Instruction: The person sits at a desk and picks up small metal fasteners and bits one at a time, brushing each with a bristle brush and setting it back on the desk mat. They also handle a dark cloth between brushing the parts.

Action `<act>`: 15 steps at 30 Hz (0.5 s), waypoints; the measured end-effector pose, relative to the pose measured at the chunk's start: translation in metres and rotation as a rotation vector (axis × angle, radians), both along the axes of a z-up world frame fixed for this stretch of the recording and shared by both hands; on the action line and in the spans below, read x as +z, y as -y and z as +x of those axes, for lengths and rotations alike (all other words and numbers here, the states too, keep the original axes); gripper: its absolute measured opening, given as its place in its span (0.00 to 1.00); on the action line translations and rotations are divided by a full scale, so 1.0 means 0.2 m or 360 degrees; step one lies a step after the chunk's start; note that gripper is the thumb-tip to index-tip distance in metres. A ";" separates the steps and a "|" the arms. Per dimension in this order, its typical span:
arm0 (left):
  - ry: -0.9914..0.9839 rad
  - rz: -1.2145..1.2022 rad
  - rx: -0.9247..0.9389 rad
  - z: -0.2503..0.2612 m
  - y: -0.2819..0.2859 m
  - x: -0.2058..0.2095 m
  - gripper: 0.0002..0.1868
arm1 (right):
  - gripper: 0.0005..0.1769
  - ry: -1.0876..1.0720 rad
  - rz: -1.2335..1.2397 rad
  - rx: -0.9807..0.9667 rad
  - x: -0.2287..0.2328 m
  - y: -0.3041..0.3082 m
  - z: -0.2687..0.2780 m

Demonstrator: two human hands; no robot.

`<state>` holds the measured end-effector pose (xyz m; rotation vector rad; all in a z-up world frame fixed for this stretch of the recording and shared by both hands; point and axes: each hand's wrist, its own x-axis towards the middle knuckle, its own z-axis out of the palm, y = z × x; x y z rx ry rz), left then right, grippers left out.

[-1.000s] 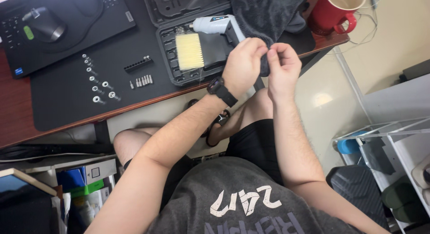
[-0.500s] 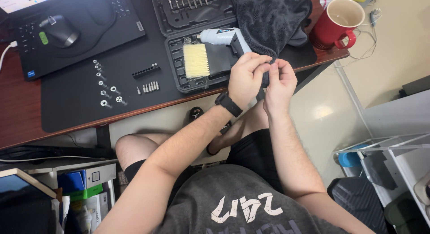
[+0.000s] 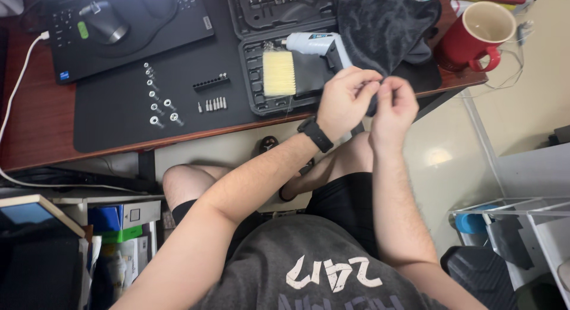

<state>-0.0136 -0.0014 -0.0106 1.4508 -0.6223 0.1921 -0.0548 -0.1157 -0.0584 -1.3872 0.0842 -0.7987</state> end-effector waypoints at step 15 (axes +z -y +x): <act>0.0096 0.0230 0.0084 0.05 -0.02 0.03 0.08 | 0.03 -0.0037 -0.0003 -0.0031 0.02 -0.01 0.02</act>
